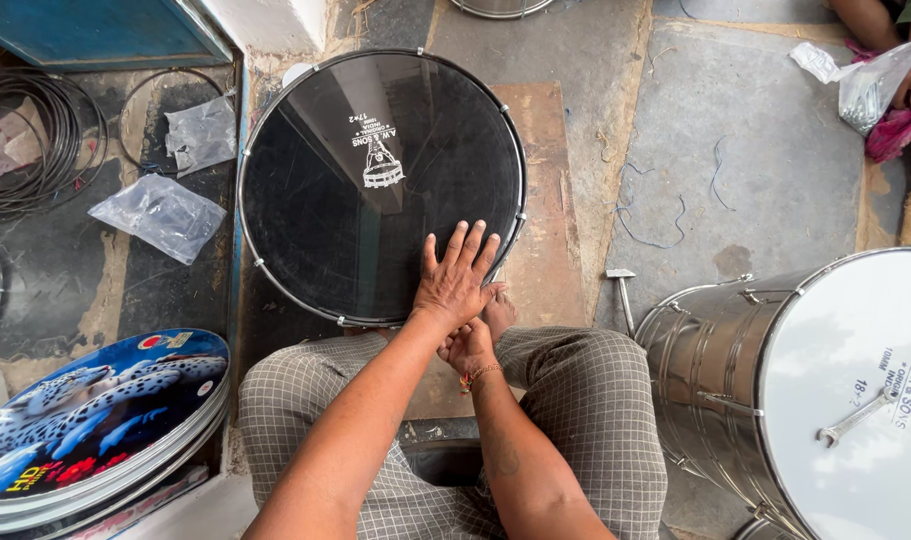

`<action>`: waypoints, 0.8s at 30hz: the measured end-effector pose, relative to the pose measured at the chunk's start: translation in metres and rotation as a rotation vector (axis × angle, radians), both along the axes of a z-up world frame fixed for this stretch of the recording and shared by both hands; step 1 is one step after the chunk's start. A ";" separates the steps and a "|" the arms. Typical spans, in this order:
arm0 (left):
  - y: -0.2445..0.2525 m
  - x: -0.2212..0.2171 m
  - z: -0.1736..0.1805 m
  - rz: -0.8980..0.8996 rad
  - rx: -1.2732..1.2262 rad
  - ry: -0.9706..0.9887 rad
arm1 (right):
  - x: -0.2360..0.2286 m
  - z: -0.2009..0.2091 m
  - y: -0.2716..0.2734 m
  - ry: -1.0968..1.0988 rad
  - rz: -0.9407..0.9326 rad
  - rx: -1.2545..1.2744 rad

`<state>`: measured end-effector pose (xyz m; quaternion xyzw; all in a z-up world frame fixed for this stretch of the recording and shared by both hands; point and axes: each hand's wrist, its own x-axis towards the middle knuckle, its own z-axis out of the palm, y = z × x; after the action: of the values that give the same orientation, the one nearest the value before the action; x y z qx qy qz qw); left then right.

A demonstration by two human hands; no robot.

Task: The person sits on the floor and assembles a black drum by tightening the tension rods around the drumhead. They use a wrench to turn the lugs and periodically tap the drumhead to check the tension. The process involves rotating the drum and adjusting multiple lugs in sequence.

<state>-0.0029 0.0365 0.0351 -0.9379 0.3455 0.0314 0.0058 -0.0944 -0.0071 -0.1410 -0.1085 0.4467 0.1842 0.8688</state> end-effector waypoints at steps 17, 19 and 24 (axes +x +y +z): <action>0.000 0.001 -0.001 -0.016 -0.006 -0.017 | 0.001 0.018 0.003 -0.029 -0.033 -0.001; -0.001 0.001 0.000 -0.006 0.023 0.014 | 0.004 0.012 0.000 -0.061 -0.049 0.041; 0.000 0.000 -0.002 -0.009 0.005 0.000 | 0.003 0.024 -0.001 -0.056 -0.002 0.025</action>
<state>-0.0027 0.0362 0.0335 -0.9364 0.3495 0.0320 0.0086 -0.0912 -0.0081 -0.1173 -0.1025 0.4201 0.1858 0.8823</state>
